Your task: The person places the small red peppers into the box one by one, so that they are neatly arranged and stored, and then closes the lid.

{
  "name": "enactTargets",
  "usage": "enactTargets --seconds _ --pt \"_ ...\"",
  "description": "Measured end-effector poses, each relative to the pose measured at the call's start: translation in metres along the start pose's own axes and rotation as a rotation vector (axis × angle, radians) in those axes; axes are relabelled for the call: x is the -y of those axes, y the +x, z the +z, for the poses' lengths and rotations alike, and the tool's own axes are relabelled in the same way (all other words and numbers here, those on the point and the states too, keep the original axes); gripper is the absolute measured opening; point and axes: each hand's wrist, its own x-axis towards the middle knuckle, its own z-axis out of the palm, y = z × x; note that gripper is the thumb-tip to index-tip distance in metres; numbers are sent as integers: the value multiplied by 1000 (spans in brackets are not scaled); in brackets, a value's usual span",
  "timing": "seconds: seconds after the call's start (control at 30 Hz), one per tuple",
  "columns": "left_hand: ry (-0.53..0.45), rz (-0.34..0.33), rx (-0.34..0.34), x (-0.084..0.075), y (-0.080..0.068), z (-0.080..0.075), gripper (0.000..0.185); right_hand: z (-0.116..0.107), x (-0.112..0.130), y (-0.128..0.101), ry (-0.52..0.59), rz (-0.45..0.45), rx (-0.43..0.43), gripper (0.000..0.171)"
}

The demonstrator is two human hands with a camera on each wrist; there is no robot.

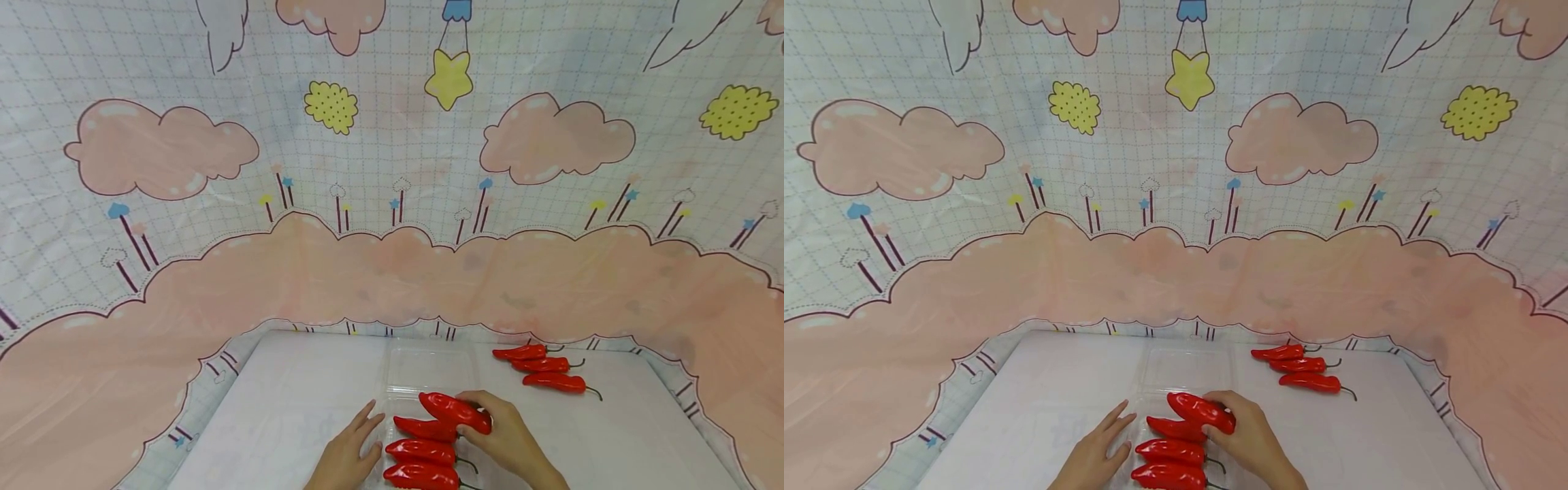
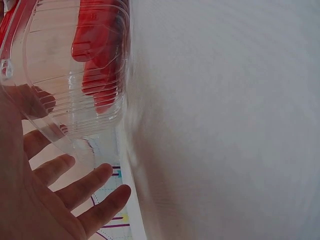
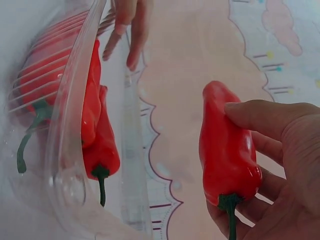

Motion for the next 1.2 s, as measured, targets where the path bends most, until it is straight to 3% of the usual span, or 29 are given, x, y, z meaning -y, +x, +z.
enactTargets --seconds 0.83,1.2 --pt "-12 -4 2 -1 -1 -1 47 23 7 16 95 7 81 47" --pt "-24 -40 14 -4 -1 -3 47 36 6 23 102 -4 108 43"
